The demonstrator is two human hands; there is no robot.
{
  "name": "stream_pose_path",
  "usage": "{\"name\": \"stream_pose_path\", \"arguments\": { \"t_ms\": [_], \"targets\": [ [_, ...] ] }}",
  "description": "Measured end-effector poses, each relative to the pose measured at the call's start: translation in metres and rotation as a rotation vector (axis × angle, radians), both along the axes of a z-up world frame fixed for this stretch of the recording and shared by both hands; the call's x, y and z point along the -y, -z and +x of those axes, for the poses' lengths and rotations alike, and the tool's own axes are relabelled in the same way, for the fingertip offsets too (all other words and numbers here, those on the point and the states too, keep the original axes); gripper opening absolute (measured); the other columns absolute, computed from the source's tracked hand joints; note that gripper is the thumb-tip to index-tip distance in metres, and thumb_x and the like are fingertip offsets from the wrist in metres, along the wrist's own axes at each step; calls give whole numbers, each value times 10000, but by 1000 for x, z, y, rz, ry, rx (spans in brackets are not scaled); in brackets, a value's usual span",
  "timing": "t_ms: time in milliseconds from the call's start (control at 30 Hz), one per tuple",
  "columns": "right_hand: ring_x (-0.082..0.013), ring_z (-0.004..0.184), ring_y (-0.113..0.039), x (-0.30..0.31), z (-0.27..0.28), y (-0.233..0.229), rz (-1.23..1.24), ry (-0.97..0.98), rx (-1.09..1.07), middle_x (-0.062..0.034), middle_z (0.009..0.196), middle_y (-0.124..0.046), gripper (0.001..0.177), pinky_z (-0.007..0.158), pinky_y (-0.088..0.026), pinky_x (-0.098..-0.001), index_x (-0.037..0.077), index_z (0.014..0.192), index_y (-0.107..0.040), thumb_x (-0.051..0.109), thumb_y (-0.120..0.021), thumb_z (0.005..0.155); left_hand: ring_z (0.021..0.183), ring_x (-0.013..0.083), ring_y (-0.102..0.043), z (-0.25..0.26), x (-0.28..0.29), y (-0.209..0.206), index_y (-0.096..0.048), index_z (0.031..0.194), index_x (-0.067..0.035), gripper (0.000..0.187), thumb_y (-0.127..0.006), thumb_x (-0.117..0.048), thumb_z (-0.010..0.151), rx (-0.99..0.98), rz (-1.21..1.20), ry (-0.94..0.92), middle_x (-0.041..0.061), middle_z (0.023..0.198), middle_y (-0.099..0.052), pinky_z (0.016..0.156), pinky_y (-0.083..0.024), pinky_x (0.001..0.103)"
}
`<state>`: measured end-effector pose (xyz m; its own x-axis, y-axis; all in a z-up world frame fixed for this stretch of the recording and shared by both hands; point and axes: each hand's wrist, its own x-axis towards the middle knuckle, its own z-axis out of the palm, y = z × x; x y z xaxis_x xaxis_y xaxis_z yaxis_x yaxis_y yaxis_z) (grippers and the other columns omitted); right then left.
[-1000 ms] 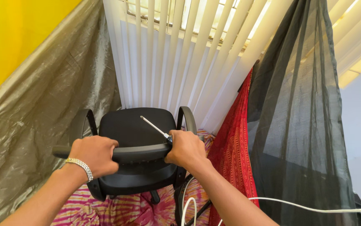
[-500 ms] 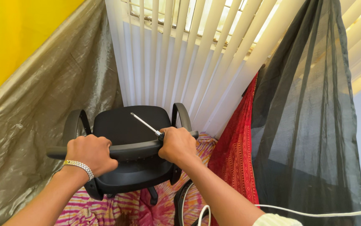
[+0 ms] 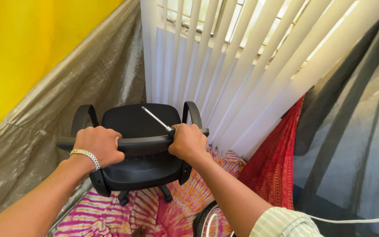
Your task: The person uses a screwdriver to tighten screws on the armrests of a black office chair. They work on both sides, then flip the chair to check the seat and backrest before setting it upright.
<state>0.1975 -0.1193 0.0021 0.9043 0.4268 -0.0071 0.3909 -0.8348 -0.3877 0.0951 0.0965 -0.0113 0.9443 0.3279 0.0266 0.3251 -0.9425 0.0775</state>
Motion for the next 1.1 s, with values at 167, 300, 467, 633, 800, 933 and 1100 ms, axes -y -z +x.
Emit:
{"name": "stream_pose_path", "arguments": {
  "t_ms": [167, 300, 467, 633, 800, 933, 1100],
  "targets": [
    [-335, 962, -713, -34, 36, -7, -132, 38, -107, -107, 947, -748, 371, 813, -572, -444, 186, 1000, -780, 140, -795, 633, 957, 321, -725, 14, -51, -11, -778, 1054, -254, 464, -747, -411, 619, -161, -33, 83, 94, 950, -770, 841, -593, 457],
    [-319, 970, -719, -48, 60, -9, -164, 46, -99, -91, 957, -750, 438, 811, -572, -438, 219, 1031, -771, 133, -814, 604, 1021, 308, -741, 15, -102, -8, -767, 1122, -267, 533, -781, -392, 604, -278, -167, -90, 79, 1020, -787, 905, -596, 443],
    [-318, 1004, -706, -57, 91, -15, -271, -41, -26, -102, 980, -752, 483, 812, -566, -451, 239, 1073, -771, 125, -819, 607, 1046, 339, -746, 26, -130, 18, -772, 1190, -171, 655, -838, -367, 569, -179, -329, -92, 163, 1078, -793, 948, -585, 407],
    [-327, 1011, -708, -64, 105, -14, -287, -216, 30, -94, 1011, -758, 551, 821, -585, -455, 272, 1157, -764, 89, -759, 637, 1084, 338, -726, 42, -120, 38, -745, 1245, -152, 716, -838, -348, 563, -205, -281, -116, 170, 1143, -760, 971, -574, 404],
    [-325, 1017, -691, -70, 74, -15, -35, -483, -13, -96, 1009, -754, 572, 868, -558, -435, 223, 1141, -744, 135, -820, 581, 1070, 332, -734, 48, -81, 38, -748, 1229, -128, 681, -817, -381, 601, -219, -334, -94, 170, 1115, -774, 960, -572, 405],
    [-341, 982, -700, -66, 39, -23, 72, -514, -36, -118, 969, -753, 484, 851, -551, -455, 199, 1135, -745, 154, -782, 654, 1040, 349, -739, 54, -41, 29, -766, 1175, -103, 596, -781, -392, 653, -208, -421, -97, 182, 1072, -777, 932, -570, 423],
    [-356, 1051, -663, -39, 23, -25, 237, -487, 37, -126, 1013, -735, 473, 869, -529, -470, 159, 1122, -754, 51, -681, 667, 986, 362, -720, 62, 4, 32, -650, 1275, -178, 685, -757, -307, 611, -97, -597, -32, 196, 1014, -754, 884, -552, 415]
  ]
}}
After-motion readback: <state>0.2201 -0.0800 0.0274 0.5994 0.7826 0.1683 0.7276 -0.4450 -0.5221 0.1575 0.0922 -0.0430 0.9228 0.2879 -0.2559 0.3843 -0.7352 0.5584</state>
